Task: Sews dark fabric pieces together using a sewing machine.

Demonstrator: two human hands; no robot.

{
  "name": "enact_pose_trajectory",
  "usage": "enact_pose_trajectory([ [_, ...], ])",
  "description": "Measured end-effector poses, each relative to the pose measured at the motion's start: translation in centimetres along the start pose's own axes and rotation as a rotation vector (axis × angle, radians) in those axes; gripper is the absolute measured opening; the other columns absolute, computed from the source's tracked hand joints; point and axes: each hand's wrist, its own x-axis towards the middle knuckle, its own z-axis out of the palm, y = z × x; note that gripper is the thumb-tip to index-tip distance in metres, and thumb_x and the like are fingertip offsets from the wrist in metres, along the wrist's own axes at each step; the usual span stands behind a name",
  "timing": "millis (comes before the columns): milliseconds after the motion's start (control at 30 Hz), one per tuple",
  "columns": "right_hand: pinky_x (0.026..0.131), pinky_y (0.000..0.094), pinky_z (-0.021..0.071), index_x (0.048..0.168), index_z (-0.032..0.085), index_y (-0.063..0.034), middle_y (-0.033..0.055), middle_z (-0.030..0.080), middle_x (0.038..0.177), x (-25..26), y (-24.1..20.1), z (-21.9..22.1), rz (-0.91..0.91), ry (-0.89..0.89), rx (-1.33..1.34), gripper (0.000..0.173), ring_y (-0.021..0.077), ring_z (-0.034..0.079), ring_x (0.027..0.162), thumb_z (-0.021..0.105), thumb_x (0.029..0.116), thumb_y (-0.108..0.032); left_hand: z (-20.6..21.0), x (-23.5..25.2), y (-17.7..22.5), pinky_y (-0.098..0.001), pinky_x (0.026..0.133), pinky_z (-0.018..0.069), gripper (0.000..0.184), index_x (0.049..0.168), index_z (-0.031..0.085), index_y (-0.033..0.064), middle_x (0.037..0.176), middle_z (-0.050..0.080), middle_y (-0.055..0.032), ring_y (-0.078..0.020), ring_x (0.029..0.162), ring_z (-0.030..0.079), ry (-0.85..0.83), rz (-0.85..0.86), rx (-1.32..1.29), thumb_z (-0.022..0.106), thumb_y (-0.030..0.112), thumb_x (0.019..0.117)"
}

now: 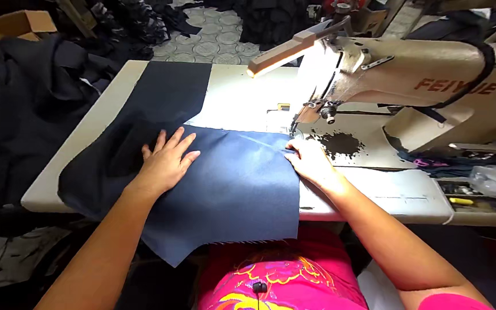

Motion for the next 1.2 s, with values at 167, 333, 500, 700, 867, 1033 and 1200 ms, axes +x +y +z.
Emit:
enact_pose_trajectory([
  [167,0.100,0.0614,0.0451,0.125,0.067,-0.0033,0.0203,0.069,0.111,-0.7,0.7,-0.3,0.138,0.060,0.007,0.044,0.0420,0.060,0.116,0.077,0.0908,-0.030,2.2,0.2,-3.0,-0.0853,0.108,0.0099,0.070,0.163,0.030,0.0279,0.170,0.024,-0.0101,-0.0485,0.155,0.013,-0.062,0.011,0.018,0.029,0.064,0.1034],
  [333,0.098,0.0585,0.0482,0.124,0.064,0.0011,0.0195,0.069,0.105,-1.8,1.7,-1.0,0.039,0.121,0.093,0.041,0.0401,0.063,0.110,0.075,0.0907,-0.021,0.0,0.7,0.7,-0.0774,0.112,0.0229,0.068,0.158,0.039,0.0091,0.163,0.034,-0.0223,-0.0482,0.149,0.032,-0.032,0.156,-0.010,0.049,0.050,0.1040],
  [500,0.094,0.0501,0.0531,0.116,0.067,0.0025,0.0165,0.071,0.101,-3.8,3.1,-1.2,-0.162,0.170,0.092,0.022,0.0318,0.069,0.099,0.060,0.0953,-0.003,-0.4,3.4,8.5,-0.0535,0.101,0.0516,0.027,0.113,0.076,0.0014,0.121,0.071,-0.0180,-0.0356,0.115,0.068,0.064,0.682,-0.233,0.058,0.015,0.0978],
  [700,0.099,0.0548,0.0491,0.125,0.072,-0.0069,0.0139,0.073,0.116,-4.7,4.2,-0.6,-0.299,0.154,0.008,0.034,0.0345,0.068,0.110,0.054,0.0971,-0.008,3.6,6.2,15.0,-0.0484,0.094,0.0542,0.024,0.107,0.076,0.0010,0.109,0.073,-0.0150,-0.0324,0.106,0.070,-0.006,0.892,-0.252,0.053,0.006,0.0985],
  [867,0.102,0.0597,0.0431,0.129,0.073,-0.0190,0.0161,0.068,0.118,-4.3,4.2,-1.4,-0.357,0.033,-0.082,0.038,0.0385,0.059,0.121,0.053,0.0973,-0.012,6.1,5.2,16.1,-0.0596,0.103,0.0464,0.028,0.115,0.073,-0.0002,0.125,0.069,-0.0173,-0.0354,0.120,0.064,0.004,0.827,-0.240,0.057,0.015,0.0980],
  [1033,0.119,0.0569,0.0283,0.126,0.074,-0.0167,0.0038,0.067,0.138,-2.6,5.5,-2.3,-0.577,-0.039,-0.158,0.038,0.0336,0.049,0.140,0.045,0.1016,-0.018,6.6,3.9,15.9,-0.0760,0.113,0.0234,0.051,0.139,0.062,0.0107,0.151,0.055,-0.0101,-0.0362,0.148,0.041,-0.104,0.684,-0.194,0.047,0.044,0.1032],
  [1200,0.113,0.0527,0.0377,0.120,0.076,-0.0152,0.0022,0.072,0.127,-0.9,7.1,-2.5,-0.683,-0.061,-0.056,0.036,0.0297,0.058,0.130,0.048,0.0978,-0.013,7.4,3.8,15.3,-0.0751,0.115,0.0190,0.058,0.143,0.060,0.0160,0.155,0.052,-0.0061,-0.0315,0.151,0.037,-0.090,0.693,-0.201,0.036,0.052,0.1047],
])
